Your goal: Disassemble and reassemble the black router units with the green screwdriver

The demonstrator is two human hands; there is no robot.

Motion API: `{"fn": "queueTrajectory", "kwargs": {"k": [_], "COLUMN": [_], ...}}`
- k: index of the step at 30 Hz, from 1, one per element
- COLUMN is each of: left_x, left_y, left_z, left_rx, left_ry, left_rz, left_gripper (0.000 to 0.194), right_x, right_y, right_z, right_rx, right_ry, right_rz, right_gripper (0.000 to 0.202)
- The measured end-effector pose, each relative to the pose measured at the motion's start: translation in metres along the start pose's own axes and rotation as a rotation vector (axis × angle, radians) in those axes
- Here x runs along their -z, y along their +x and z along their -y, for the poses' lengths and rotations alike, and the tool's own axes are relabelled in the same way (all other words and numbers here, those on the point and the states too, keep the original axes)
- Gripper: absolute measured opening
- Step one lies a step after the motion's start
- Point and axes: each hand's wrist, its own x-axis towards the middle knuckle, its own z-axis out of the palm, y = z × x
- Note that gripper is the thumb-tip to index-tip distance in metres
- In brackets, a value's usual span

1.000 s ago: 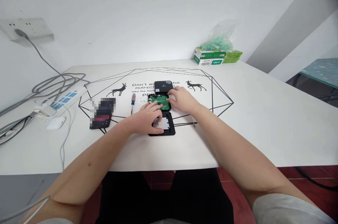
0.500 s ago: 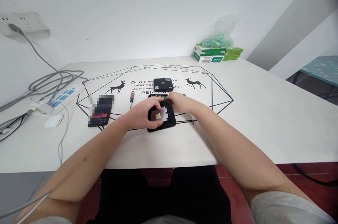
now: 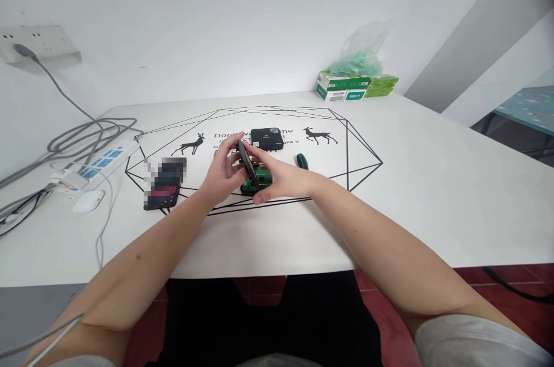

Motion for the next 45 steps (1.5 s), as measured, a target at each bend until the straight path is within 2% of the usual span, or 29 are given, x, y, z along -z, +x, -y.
{"fn": "queueTrajectory", "kwargs": {"k": [4,7,11,15,26,31,36,40,45], "left_x": [0.009,0.018,0.024,0.021,0.021,0.022,0.024,0.023,0.018], "left_y": [0.003,0.005,0.006,0.007,0.01,0.01,0.009,0.009,0.007], "left_z": [-0.001,-0.005,-0.014,-0.021,-0.019,-0.019,-0.01,-0.006,-0.005], "left_rx": [0.03,0.126,0.27,0.351,0.436,0.413,0.323,0.339,0.357], "left_ry": [0.034,0.174,0.532,0.64,0.787,0.813,0.804,0.873,0.914], "left_rz": [0.075,0.176,0.372,0.524,0.599,0.616,0.613,0.64,0.654], "left_gripper": [0.069,0.078,0.108,0.111,0.097,0.093,0.091,0.09,0.091], "right_x": [-0.002,0.011,0.029,0.033,0.035,0.036,0.038,0.035,0.024], "right_y": [0.003,0.0,-0.005,-0.006,-0.004,-0.006,-0.006,-0.003,0.002], "right_z": [-0.008,-0.013,-0.014,-0.013,-0.016,-0.017,-0.019,-0.028,-0.041], "right_rx": [0.031,-0.007,-0.101,-0.173,-0.156,-0.174,-0.176,-0.145,-0.245], "right_ry": [-0.05,-0.25,-0.461,-0.509,-0.506,-0.499,-0.498,-0.499,-0.565], "right_rz": [-0.1,-0.162,-0.089,0.008,0.057,0.069,0.106,0.13,0.101], "right_gripper": [0.138,0.13,0.114,0.105,0.098,0.106,0.111,0.109,0.129]}}
